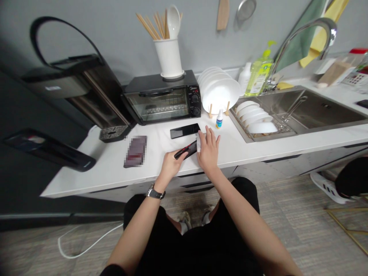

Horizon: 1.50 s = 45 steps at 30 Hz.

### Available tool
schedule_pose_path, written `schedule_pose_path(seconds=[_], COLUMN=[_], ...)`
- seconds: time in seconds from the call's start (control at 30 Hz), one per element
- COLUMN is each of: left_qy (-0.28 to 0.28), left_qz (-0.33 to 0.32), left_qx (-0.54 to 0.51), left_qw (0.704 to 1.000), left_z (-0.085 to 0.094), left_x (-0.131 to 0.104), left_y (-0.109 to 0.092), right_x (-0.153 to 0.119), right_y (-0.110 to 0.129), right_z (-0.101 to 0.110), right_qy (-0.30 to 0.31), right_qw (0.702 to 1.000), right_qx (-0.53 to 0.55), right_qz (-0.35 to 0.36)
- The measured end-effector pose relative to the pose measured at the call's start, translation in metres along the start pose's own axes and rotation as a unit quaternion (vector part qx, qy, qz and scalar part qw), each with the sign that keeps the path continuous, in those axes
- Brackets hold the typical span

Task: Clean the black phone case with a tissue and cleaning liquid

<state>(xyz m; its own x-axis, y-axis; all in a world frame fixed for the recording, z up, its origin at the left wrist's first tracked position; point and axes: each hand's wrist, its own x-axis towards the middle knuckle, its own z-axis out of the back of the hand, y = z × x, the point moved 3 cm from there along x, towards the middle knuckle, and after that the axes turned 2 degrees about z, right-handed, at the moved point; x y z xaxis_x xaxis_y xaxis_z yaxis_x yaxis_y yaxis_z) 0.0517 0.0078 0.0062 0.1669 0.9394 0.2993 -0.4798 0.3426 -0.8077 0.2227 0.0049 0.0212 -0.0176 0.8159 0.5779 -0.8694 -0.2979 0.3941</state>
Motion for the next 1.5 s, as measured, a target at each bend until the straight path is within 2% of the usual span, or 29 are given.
schedule_pose_path(seconds=[0.1,0.2,0.3,0.4,0.47,0.67,0.8,0.9,0.97,1.03,1.17,1.27,1.37,1.5], left_qy=[0.010,0.024,0.020,0.026,0.024,0.014,0.010,0.012,0.010,0.007,0.011,-0.010,0.001,0.020], left_qz=[-0.011,-0.014,-0.003,0.003,0.006,0.022,0.028,0.029,0.028,0.026,0.014,0.009,-0.005,-0.002], left_qx=[0.035,0.094,0.107,0.095,0.090,-0.003,-0.022,-0.037,-0.042,-0.038,0.020,0.047,0.041,0.044], left_qw=[0.999,0.995,0.994,0.995,0.996,1.000,0.999,0.999,0.999,0.999,1.000,0.999,0.999,0.999], left_z=[0.002,0.002,0.003,0.004,0.005,0.003,0.003,0.002,0.001,0.001,0.002,0.005,0.006,0.005], left_x=[0.000,0.000,0.001,0.001,0.001,0.000,0.001,0.003,0.003,0.003,0.001,0.000,0.001,0.001], left_y=[-0.002,0.000,0.002,0.001,-0.001,-0.002,0.000,0.002,0.002,0.002,0.007,0.012,0.011,0.004], right_x=[-0.011,-0.024,-0.029,-0.022,-0.014,0.014,0.027,0.027,0.021,0.009,-0.020,-0.031,-0.028,-0.014], right_y=[0.028,0.056,0.065,0.052,0.037,-0.012,-0.044,-0.051,-0.039,-0.014,0.049,0.077,0.073,0.039], right_z=[0.001,-0.005,-0.011,-0.011,-0.008,0.007,0.013,0.014,0.012,0.008,-0.004,-0.011,-0.013,-0.008], right_qy=[0.025,0.061,0.097,0.107,0.105,0.081,0.059,0.037,0.019,0.019,0.060,0.075,0.084,0.097], right_qw=[0.996,0.981,0.962,0.949,0.948,0.964,0.974,0.982,0.987,0.989,0.983,0.973,0.960,0.949], right_qx=[0.032,0.072,0.064,0.030,0.009,-0.036,-0.035,-0.010,0.001,0.014,0.054,0.059,0.043,0.004], right_qz=[0.076,0.172,0.248,0.294,0.300,0.252,0.218,0.187,0.161,0.148,0.164,0.209,0.263,0.300])
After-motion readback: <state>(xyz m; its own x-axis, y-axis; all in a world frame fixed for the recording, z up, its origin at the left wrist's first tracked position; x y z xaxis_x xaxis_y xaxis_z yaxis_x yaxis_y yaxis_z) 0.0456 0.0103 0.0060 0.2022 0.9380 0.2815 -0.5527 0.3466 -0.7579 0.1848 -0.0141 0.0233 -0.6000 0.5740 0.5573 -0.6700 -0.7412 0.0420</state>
